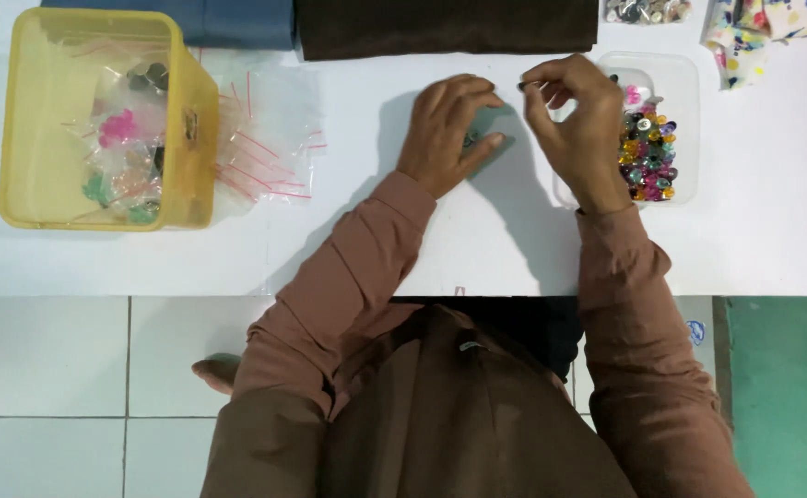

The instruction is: Sorting small colorful beads and placing them into small plastic zip-lock bags

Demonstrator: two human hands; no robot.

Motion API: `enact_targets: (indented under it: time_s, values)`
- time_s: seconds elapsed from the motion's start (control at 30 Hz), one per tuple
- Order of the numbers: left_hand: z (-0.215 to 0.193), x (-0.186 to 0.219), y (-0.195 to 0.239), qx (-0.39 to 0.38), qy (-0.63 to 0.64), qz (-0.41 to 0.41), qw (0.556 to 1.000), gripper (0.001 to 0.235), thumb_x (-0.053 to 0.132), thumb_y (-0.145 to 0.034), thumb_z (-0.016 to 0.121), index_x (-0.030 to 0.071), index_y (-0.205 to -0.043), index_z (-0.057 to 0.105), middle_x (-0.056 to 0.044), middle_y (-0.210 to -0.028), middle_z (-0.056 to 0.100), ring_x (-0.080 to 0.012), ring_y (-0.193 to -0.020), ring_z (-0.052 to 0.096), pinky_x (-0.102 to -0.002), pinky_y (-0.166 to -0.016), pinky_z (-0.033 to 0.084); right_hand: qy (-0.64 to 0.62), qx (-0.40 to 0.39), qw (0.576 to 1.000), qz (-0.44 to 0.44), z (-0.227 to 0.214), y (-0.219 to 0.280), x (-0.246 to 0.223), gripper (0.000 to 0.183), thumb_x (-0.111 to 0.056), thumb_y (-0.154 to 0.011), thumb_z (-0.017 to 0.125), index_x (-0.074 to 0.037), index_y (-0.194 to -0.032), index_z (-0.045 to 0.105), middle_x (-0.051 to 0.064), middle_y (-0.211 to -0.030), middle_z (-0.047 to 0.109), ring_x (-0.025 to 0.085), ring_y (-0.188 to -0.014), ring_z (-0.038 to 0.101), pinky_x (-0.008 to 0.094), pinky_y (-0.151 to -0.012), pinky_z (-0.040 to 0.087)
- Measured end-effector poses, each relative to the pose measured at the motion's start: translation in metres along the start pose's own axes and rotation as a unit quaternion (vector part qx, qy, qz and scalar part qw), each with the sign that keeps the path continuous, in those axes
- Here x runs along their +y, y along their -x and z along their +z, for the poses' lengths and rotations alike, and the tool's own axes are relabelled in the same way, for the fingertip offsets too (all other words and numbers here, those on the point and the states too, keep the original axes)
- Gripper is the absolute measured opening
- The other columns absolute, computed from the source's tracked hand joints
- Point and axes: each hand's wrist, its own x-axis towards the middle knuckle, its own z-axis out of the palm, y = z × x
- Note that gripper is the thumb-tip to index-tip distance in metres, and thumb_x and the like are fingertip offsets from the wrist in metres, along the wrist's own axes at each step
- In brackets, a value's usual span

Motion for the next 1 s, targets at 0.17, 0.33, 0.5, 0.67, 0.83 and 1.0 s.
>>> enact_targets:
  time_s: [0.17,0.33,0.5,0.67,0.83,1.0]
  values:
    - [-0.026,-0.031,0.011,-0.078,0.028,-0.112,0.99,0.034,0.039,-0.111,0.042,0.018,-0.128,0.061,-0.001,-0.125,0.063,-0.0243,-0.114,0.057,-0.042,-0.097,0.044,-0.003,-0.101,0.995,-0.014,0.041,0.005,0.001,0.013,0.01,-0.099,0.074,0.003,-0.11,0.074,0.016,-0.099,0.068,0.028,-0.087,0.059,0.037,-0.074,0.049]
    - [-0.016,-0.039,0.015,-0.124,0.024,-0.096,0.987,0.023,0.025,-0.107,0.054,0.022,-0.125,0.068,0.004,-0.113,0.067,-0.0224,-0.111,0.054,-0.042,-0.09,0.042,-0.061,-0.134,0.988,0.041,0.041,0.018,0.01,0.014,0.003,-0.105,0.072,0.002,-0.12,0.074,0.015,-0.105,0.062,0.032,-0.101,0.053,0.042,-0.084,0.047]
    - [-0.012,-0.041,0.019,-0.148,0.011,-0.09,0.985,0.032,0.02,-0.103,0.065,0.022,-0.135,0.063,0.003,-0.119,0.065,-0.0224,-0.115,0.053,-0.041,-0.092,0.045,-0.104,-0.13,0.978,0.129,0.034,0.018,0.007,0.017,0.0,-0.108,0.067,0.002,-0.124,0.072,0.014,-0.106,0.065,0.021,-0.088,0.057,0.032,-0.077,0.049]
    - [-0.004,-0.045,0.02,-0.128,0.01,-0.077,0.989,0.026,0.015,-0.099,0.071,0.022,-0.124,0.071,0.009,-0.113,0.068,-0.0201,-0.109,0.054,-0.04,-0.086,0.046,-0.033,-0.15,0.986,0.062,0.032,0.02,0.005,0.016,0.006,-0.104,0.074,0.005,-0.119,0.071,0.017,-0.1,0.066,0.029,-0.093,0.057,0.039,-0.079,0.048]
    - [-0.002,-0.043,0.019,-0.132,0.008,-0.07,0.989,0.029,0.015,-0.099,0.073,0.023,-0.127,0.07,0.008,-0.111,0.068,-0.0204,-0.106,0.055,-0.039,-0.084,0.048,0.047,-0.141,0.989,0.005,0.028,0.022,0.01,0.018,0.007,-0.103,0.077,0.01,-0.121,0.077,0.019,-0.104,0.061,0.034,-0.097,0.058,0.042,-0.08,0.052]
    - [-0.01,-0.041,0.018,-0.146,0.05,-0.089,0.984,0.031,0.02,-0.106,0.064,0.023,-0.137,0.063,0.005,-0.117,0.069,-0.0198,-0.112,0.055,-0.038,-0.093,0.045,0.008,-0.162,0.987,0.007,0.025,0.02,0.012,0.021,0.009,-0.104,0.073,0.009,-0.125,0.074,0.019,-0.103,0.058,0.036,-0.098,0.055,0.044,-0.084,0.048]
